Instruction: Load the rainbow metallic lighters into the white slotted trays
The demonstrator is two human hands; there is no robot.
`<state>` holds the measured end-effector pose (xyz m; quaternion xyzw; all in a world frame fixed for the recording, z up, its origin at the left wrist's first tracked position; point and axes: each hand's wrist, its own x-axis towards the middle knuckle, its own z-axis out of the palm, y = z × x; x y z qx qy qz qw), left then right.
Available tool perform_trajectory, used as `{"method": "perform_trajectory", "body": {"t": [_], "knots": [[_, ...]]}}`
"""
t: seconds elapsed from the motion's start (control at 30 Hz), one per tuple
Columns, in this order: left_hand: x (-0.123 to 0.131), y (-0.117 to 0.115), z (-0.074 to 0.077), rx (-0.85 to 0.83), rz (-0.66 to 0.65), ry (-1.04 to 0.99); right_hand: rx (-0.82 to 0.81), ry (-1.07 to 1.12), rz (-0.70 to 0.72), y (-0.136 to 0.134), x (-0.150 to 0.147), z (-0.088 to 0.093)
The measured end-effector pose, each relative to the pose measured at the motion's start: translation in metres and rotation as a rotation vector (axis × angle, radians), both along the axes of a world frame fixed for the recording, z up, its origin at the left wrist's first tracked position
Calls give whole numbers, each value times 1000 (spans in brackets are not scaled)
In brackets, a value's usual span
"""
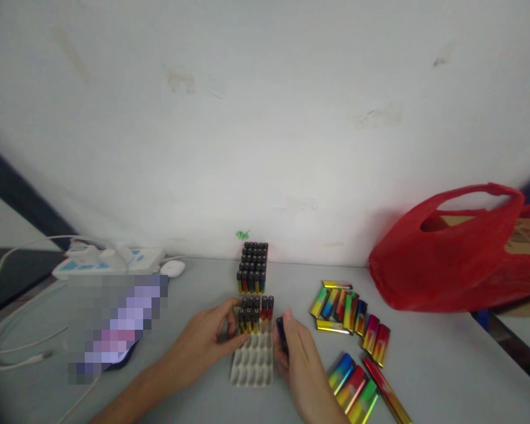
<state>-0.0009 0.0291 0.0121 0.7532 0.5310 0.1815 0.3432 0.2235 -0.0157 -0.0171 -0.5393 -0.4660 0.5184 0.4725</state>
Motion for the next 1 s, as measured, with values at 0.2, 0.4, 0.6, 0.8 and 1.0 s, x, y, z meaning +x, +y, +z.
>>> {"method": "perform_trajectory", "body": {"t": [0.2, 0.4, 0.6, 0.8, 1.0], "knots": [[0, -1, 2, 0, 1, 12, 131, 21, -21, -3, 2, 22], [-2, -1, -2, 19, -3, 2, 382, -77, 40, -6, 11, 28], [-2, 0, -4, 20, -3, -5, 587, -347, 31, -5, 14, 30], [-1, -1, 0, 35, -13, -1, 650, -499, 99, -2, 14, 30], [1, -1, 4, 22, -3, 25, 658, -594, 137, 0, 16, 21]]}}
